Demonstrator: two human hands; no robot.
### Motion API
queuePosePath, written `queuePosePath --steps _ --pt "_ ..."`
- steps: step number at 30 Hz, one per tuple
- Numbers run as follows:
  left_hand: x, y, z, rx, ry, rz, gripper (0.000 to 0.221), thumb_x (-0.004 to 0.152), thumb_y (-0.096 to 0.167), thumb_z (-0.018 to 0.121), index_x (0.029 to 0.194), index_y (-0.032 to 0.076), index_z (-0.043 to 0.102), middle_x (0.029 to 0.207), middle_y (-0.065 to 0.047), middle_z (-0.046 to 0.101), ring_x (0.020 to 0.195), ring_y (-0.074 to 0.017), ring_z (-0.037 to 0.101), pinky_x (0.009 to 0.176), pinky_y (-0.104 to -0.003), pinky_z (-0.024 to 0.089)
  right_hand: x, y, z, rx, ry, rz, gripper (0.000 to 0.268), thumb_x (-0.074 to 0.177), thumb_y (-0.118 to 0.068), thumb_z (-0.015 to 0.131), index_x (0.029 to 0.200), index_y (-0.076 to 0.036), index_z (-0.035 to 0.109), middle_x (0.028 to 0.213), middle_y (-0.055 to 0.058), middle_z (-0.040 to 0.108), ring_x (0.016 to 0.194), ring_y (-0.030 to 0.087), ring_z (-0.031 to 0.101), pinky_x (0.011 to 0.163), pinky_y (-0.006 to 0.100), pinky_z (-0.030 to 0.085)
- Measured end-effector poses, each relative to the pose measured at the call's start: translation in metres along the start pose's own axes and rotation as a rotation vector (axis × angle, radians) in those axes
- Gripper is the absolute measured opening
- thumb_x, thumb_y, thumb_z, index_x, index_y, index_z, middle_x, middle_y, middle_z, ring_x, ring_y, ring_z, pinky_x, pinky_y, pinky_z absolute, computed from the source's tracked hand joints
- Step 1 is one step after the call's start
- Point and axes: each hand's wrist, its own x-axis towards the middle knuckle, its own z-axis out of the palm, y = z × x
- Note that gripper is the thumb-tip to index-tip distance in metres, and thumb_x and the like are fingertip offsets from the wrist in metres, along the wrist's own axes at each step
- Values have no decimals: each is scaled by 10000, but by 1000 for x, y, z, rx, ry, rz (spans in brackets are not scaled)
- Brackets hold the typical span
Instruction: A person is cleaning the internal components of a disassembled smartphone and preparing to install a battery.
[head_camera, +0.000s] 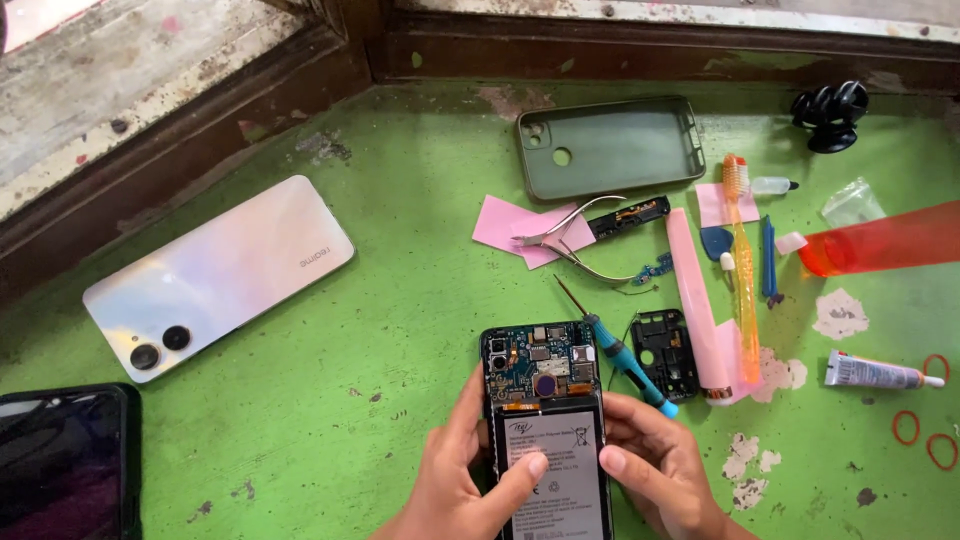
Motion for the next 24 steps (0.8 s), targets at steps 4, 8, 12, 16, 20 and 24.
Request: queuePosePath --steps 4,8,12,16,20,24 --pt "0 1 -1 41 -18 30 775 900 262 660 1540 65 269 1237 -110 755 1054 -205 775 939 -362 656 0 3 -3 -77 -1 -37 575 820 -179 736 1307 108 627 1133 283 811 995 367 792 818 463 641" --pt "0 -2 -2 60 17 -51 832 850 303 695 1550 125 283 1174 -75 811 1005 -178 814 903 -347 681 1 6 -5 -63 -9 -55 590 815 -186 748 1310 112 629 1116 283 814 970 345 796 792 432 633" --pt "-1 -8 -2 92 59 -42 835 832 277 706 1548 130 302 1121 -52 832 938 -136 815 864 -307 671 2 -3 3 -55 9 -23 579 807 -185 741 1298 107 646 1147 268 807 982 357 788 813 462 634" --pt "0 -8 -2 85 63 -26 839 836 277 707 1551 127 296 1110 -60 832 919 -135 810 838 -305 680 2 -5 6 -33 -25 -29 581 829 -183 736 1318 107 621 1164 277 797 1025 361 773 847 460 616" --pt "0 -5 -1 60 57 -52 840 834 309 709 1548 135 302 1127 -60 827 928 -155 818 847 -322 695 2 -5 6 -11 -70 -57 562 852 -166 718 1325 113 598 1134 285 791 1000 354 769 833 456 625" --pt "0 -3 1 41 45 -13 802 859 291 690 1544 117 309 1158 -66 803 942 -174 801 849 -343 693 2 0 3 22 -58 -50 570 853 -134 713 1345 118 572 1151 295 772 1010 370 759 835 473 626"
